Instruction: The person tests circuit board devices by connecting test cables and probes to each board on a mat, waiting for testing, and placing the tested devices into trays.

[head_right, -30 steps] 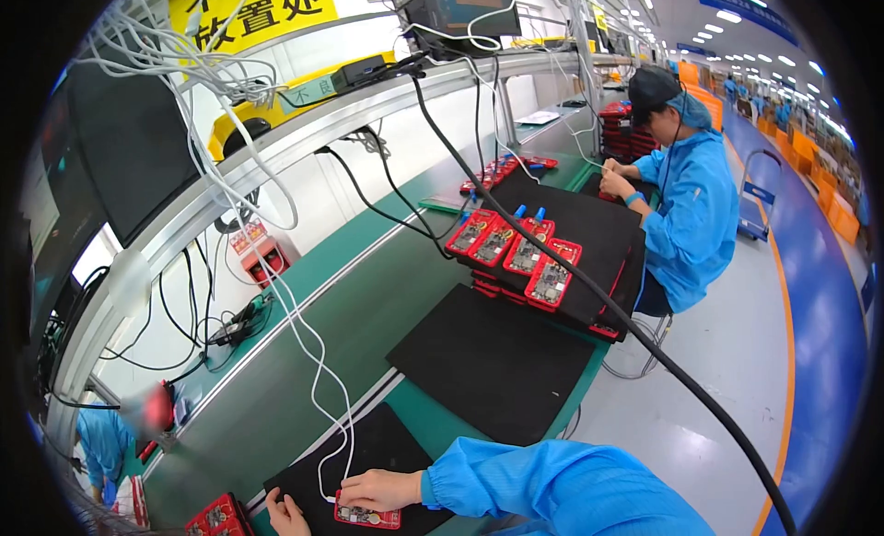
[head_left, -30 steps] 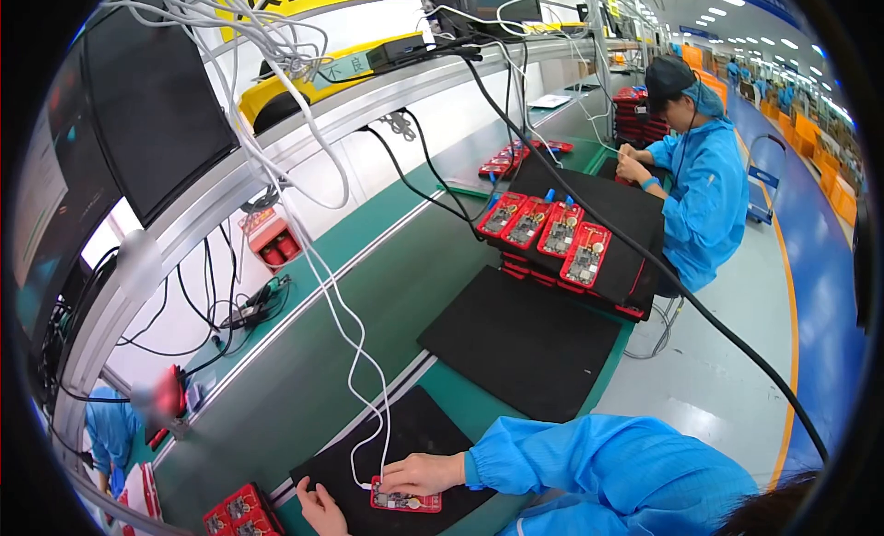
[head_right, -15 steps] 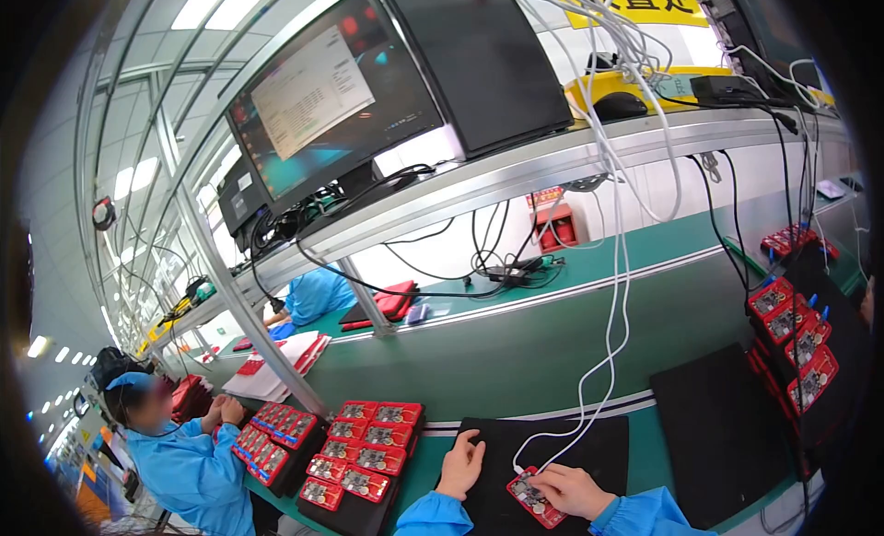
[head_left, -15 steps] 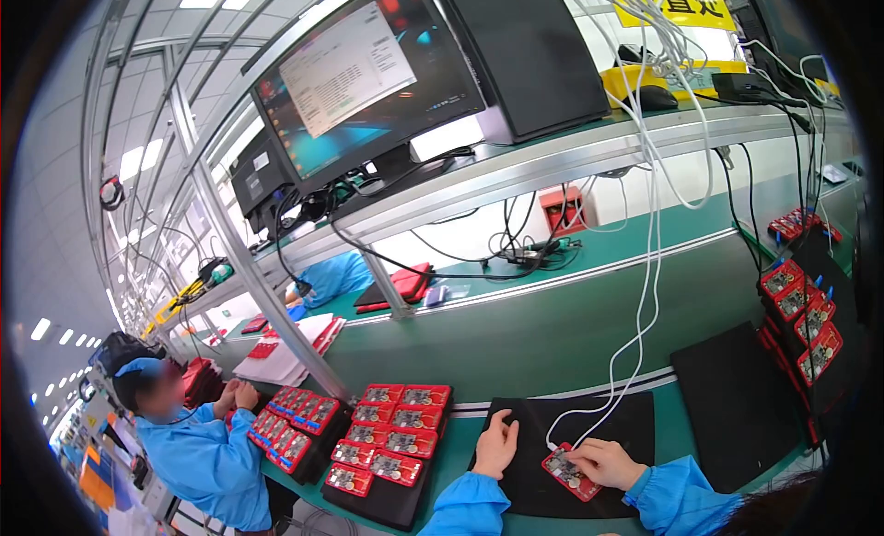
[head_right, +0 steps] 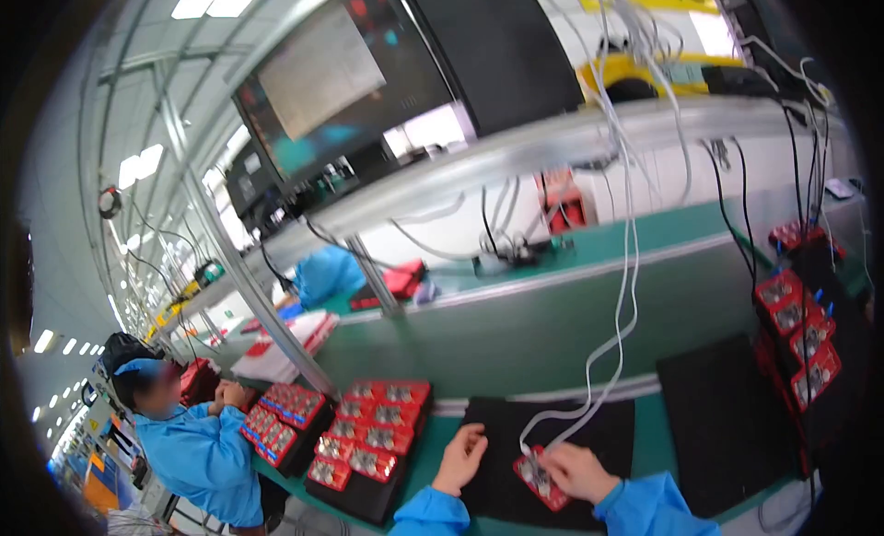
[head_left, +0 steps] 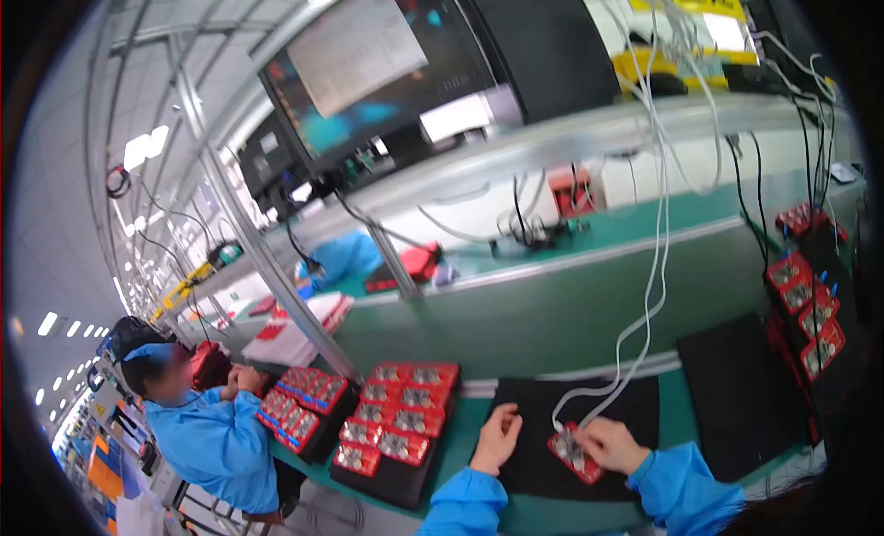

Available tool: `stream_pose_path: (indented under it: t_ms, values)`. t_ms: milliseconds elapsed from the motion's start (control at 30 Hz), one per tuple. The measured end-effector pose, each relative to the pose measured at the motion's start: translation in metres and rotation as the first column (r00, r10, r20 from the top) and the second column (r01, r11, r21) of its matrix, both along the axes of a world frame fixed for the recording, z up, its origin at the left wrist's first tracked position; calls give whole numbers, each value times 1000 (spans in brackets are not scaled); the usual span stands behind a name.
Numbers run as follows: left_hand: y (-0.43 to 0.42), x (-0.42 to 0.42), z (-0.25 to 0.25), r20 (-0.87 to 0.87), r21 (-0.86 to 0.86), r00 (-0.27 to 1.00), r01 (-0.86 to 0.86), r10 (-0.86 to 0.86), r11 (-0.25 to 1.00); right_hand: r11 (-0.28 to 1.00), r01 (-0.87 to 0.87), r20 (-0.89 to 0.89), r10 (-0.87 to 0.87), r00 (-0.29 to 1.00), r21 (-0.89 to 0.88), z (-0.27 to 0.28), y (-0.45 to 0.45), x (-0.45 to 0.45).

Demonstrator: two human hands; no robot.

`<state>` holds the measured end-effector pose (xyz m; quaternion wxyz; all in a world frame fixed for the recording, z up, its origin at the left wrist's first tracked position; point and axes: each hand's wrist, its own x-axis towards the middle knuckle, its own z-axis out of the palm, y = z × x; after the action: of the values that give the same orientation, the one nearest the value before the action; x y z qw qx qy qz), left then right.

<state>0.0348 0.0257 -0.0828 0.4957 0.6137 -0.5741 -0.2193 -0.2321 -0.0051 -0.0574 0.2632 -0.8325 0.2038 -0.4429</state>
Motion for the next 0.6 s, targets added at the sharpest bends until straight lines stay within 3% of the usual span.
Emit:
stream_pose_path:
  t_ms: [67, 100, 167, 233, 300, 333, 400, 467, 500, 567, 600]
  values:
    - [16, -9, 13, 21, -82, 998, 55, -54, 995, 994, 94, 149, -86, 985, -47, 4, -7, 3]
    - [24, -9, 15, -45, 40, 997, 67, -65, 997, 943, 26, 247, -113, 962, 333, 6, -1, 4]
    - [40, -18, 37, 110, 81, 986, 115, -124, 990, 825, -47, 359, -193, 913, 563, 3, -4, 0]
    - [38, -24, 55, 285, 40, 939, 189, -193, 981, 742, -83, 413, -272, 869, 665, -1, -11, 2]
    - [31, -29, 57, 433, -52, 863, 312, -260, 949, 674, -151, 454, -298, 840, 723, -1, -7, 3]
    - [25, -31, 56, 428, -72, 858, 346, -284, 936, 648, -204, 493, -301, 816, 734, -2, -5, 5]
    - [10, -39, 53, 524, -31, 767, 452, -370, 892, 539, -330, 555, -331, 763, 775, -5, 2, 9]
    - [-6, -47, 48, 602, -2, 663, 560, -446, 829, 543, -331, 553, -316, 770, 772, -11, 4, 10]
    - [-9, -55, 57, 498, 46, 676, 605, -544, 795, 588, -295, 550, -317, 773, 753, -17, 3, 15]
    - [-23, -53, 52, 492, 68, 653, 630, -575, 774, 594, -244, 507, -326, 798, 766, -26, -1, 23]
    - [-29, -46, 53, 471, 166, 634, 619, -613, 768, 635, -146, 437, -329, 837, 759, -20, 1, 23]
